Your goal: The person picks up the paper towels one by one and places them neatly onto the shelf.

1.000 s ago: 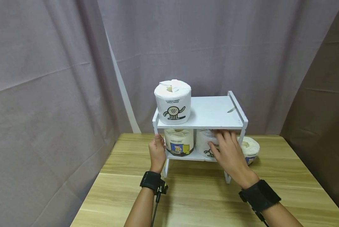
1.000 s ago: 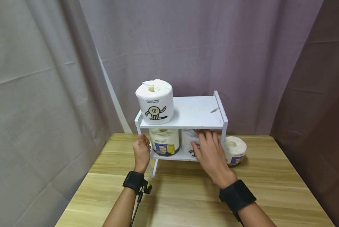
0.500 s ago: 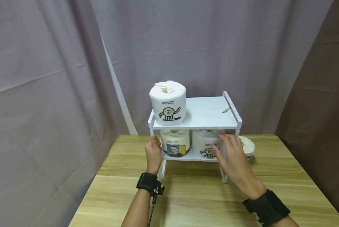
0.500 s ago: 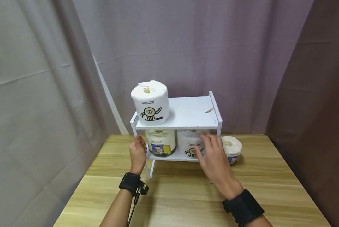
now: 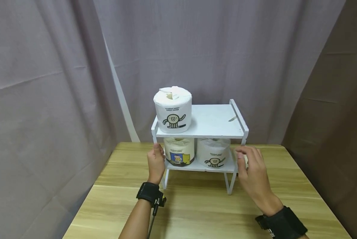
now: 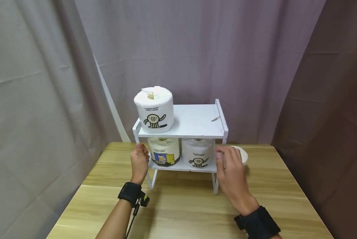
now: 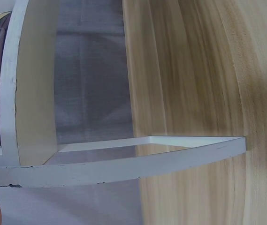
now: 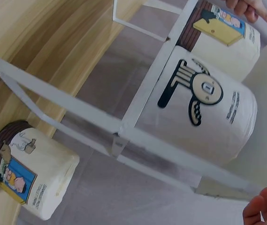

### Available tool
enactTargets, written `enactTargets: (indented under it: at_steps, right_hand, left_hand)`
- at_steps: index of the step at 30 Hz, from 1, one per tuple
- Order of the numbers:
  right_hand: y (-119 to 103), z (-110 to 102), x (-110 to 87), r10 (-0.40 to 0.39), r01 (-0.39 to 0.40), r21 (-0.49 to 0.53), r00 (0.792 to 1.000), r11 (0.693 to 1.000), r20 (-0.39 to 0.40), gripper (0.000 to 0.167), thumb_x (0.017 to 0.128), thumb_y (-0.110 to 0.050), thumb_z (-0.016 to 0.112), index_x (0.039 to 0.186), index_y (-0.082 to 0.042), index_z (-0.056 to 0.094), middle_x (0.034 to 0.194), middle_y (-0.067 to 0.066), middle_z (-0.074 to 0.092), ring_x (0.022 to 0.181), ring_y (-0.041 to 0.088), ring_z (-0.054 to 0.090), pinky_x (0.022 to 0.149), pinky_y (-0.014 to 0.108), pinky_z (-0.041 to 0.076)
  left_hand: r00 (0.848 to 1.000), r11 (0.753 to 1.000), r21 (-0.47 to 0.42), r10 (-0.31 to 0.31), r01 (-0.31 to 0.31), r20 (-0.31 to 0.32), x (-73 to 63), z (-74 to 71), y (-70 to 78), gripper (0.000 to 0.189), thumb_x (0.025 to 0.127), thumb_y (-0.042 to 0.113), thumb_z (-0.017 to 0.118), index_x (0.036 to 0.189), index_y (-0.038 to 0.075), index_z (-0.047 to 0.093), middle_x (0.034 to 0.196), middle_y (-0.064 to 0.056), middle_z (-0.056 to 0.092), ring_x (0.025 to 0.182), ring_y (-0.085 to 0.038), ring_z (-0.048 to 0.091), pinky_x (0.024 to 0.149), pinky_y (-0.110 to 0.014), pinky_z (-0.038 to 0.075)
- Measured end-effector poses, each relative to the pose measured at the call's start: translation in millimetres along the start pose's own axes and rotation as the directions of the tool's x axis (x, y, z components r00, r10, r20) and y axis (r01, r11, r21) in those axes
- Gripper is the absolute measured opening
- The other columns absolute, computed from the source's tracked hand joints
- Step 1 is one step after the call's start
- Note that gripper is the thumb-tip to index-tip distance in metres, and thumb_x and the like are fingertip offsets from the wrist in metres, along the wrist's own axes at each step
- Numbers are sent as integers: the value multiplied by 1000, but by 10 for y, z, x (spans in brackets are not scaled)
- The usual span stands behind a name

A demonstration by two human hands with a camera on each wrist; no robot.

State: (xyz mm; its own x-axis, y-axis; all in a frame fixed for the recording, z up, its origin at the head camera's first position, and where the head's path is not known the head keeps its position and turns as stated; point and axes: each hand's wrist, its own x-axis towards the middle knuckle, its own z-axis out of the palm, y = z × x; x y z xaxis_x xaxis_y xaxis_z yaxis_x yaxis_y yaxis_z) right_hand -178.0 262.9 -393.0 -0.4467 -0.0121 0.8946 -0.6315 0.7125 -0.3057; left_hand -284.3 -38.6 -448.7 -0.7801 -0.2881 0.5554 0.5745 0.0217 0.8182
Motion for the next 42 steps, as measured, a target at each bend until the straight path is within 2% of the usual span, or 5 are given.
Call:
enactTargets:
  at_steps: [12,21,26,32,42]
  right_hand:
    - [276,-55,22,162,-161,-35,987,986,1,17,109,5,46,114,13,61,106,26,61,100,40,53,84,38,36]
    - [567,51,26,301,-297,-65,951,953,75,19,100,8,60,118,13,59,114,29,57,105,46,53,88,50,40]
    - [689,133,-45,325,-316,-97,941,944,97,21,96,13,62,116,15,58,113,31,57,105,48,53,88,55,42]
    - [776,193,-90,327,-316,-113,939,942,101,24,91,17,64,115,17,57,110,33,57,105,50,52,88,58,42]
    - [970,314,-203,307,-296,-100,944,950,120,23,88,17,64,110,18,57,103,34,55,99,50,51,82,57,39]
  left_hand:
    - [1000,1000,-13,-4,4,6,13,-10,-3,81,102,75,38,64,3,45,56,10,39,48,-4,36,47,-21,28]
    - [1000,999,-41,7,-7,21,72,18,-25,85,101,76,38,65,-2,43,56,10,39,47,-2,36,45,-19,27]
    - [1000,999,-33,5,-4,25,28,-2,-32,79,102,74,36,64,6,43,56,9,37,46,-4,35,44,-20,26]
    - [1000,1000,-25,7,-7,25,16,-5,-15,85,105,71,36,67,-5,42,57,8,38,47,-3,35,44,-19,26]
    - [999,1000,-15,13,-12,31,14,-16,-17,81,106,69,35,67,-1,43,55,10,38,46,-3,35,44,-20,26]
